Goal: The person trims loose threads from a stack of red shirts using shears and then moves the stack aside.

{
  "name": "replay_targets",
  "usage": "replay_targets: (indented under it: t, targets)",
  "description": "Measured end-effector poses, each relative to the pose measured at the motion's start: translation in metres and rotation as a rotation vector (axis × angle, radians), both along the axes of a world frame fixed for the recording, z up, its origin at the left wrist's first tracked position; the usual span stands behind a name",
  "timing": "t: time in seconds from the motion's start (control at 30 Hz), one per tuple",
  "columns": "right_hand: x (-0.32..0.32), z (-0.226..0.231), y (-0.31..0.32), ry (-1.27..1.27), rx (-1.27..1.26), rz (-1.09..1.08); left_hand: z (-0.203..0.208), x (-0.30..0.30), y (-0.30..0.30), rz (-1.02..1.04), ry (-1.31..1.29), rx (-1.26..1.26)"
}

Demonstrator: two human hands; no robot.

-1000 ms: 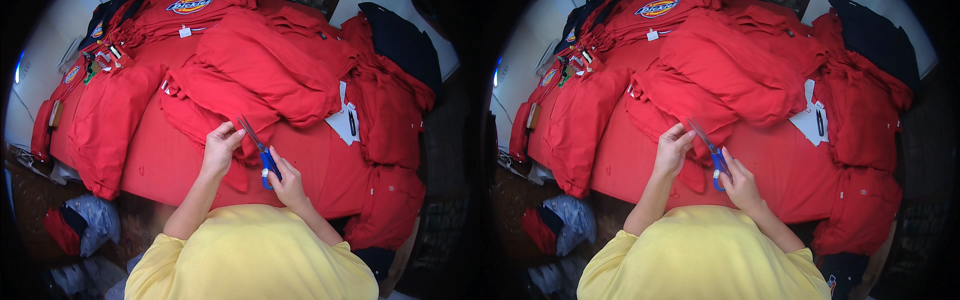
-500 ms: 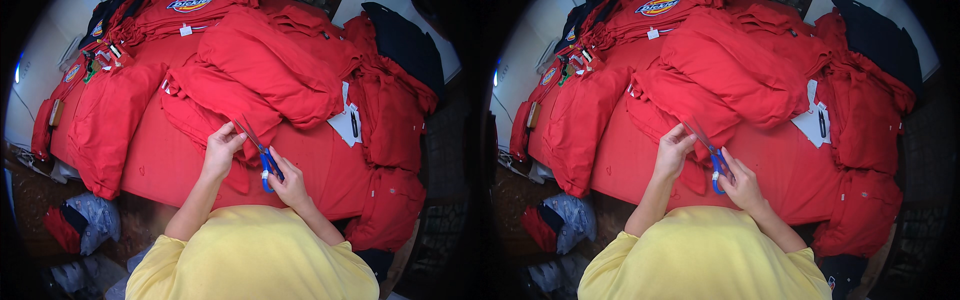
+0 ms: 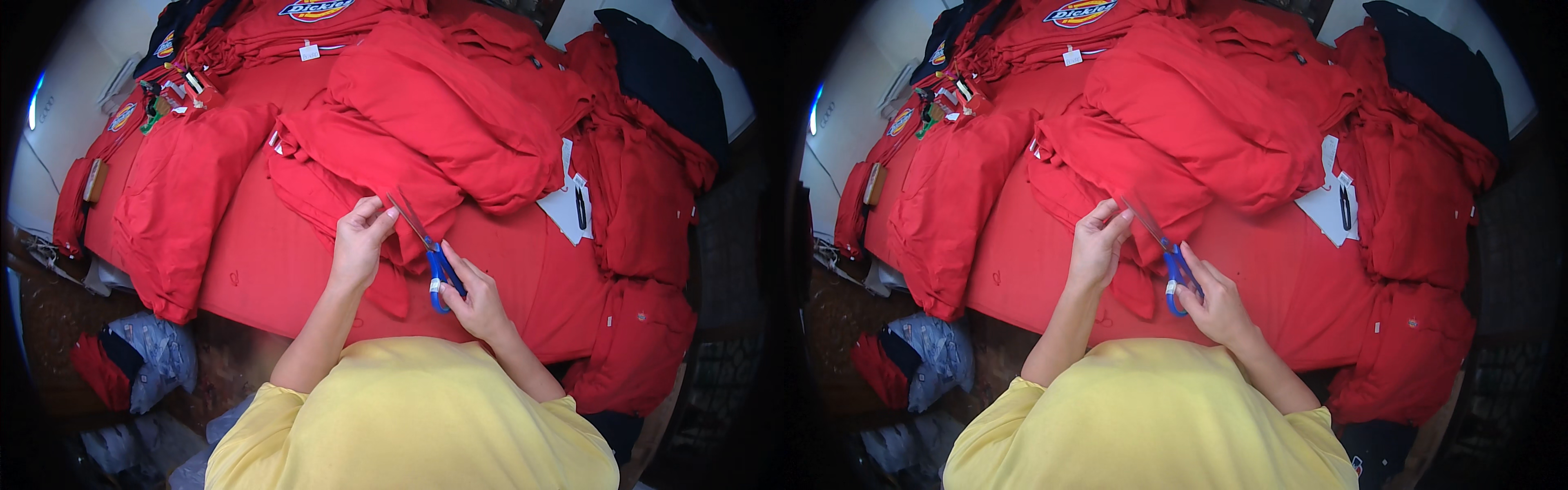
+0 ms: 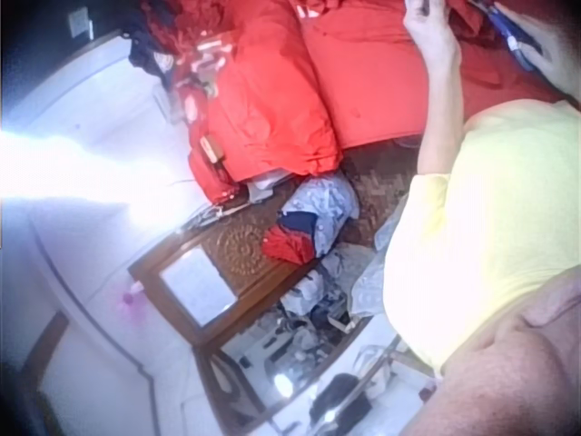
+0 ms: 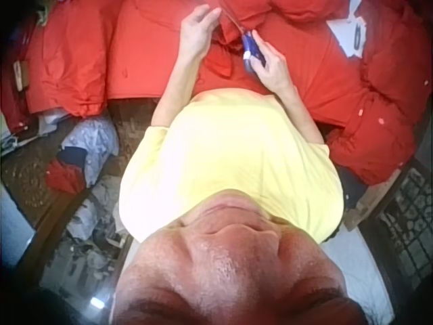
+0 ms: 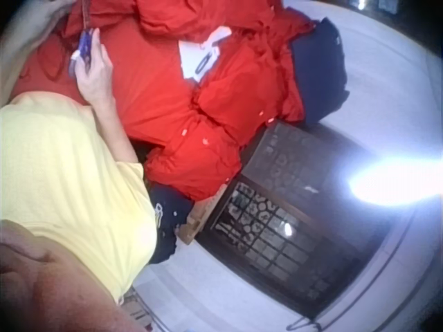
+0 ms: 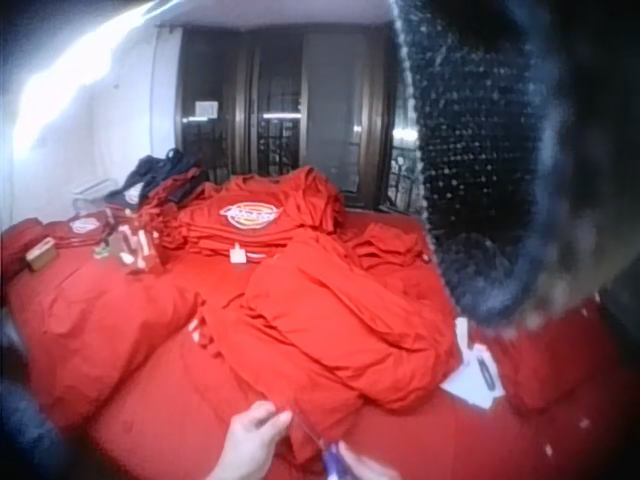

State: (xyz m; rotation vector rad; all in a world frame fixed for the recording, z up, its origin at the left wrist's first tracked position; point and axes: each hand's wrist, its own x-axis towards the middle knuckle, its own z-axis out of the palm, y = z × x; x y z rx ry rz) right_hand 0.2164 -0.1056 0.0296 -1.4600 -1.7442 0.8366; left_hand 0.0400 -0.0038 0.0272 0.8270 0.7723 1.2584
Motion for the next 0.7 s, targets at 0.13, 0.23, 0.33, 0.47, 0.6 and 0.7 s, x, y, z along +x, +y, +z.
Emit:
replay_targets:
  t: [0.13,0.23,0.33,0.47,0.6,0.7]
  targets:
    - [-0.002,-0.009,0.003,0.145,0.048,-0.023,0.002,-0.001,-0.001,-0.031,0.052,-0.060]
    - [-0.003,-0.011,0.004,0.183,0.038,-0.022,0.002,-0.002,-0.002,-0.037,0.050,-0.044]
    - [-0.002,-0.010,0.007,0.171,0.036,-0.020,0.000,-0.003,-0.002,-0.073,0.029,-0.035]
    - [0.000,-0.016,0.010,0.189,0.009,-0.028,-0.001,-0.004,-0.003,-0.108,0.020,-0.042]
    - [-0.003,-0.001,0.012,0.369,-0.337,-0.091,-0.003,-0.006,-0.003,-0.099,0.011,-0.053]
    - [-0.003,-0.003,0.012,0.369,-0.318,-0.088,0.001,-0.006,-0.004,-0.099,-0.012,-0.058]
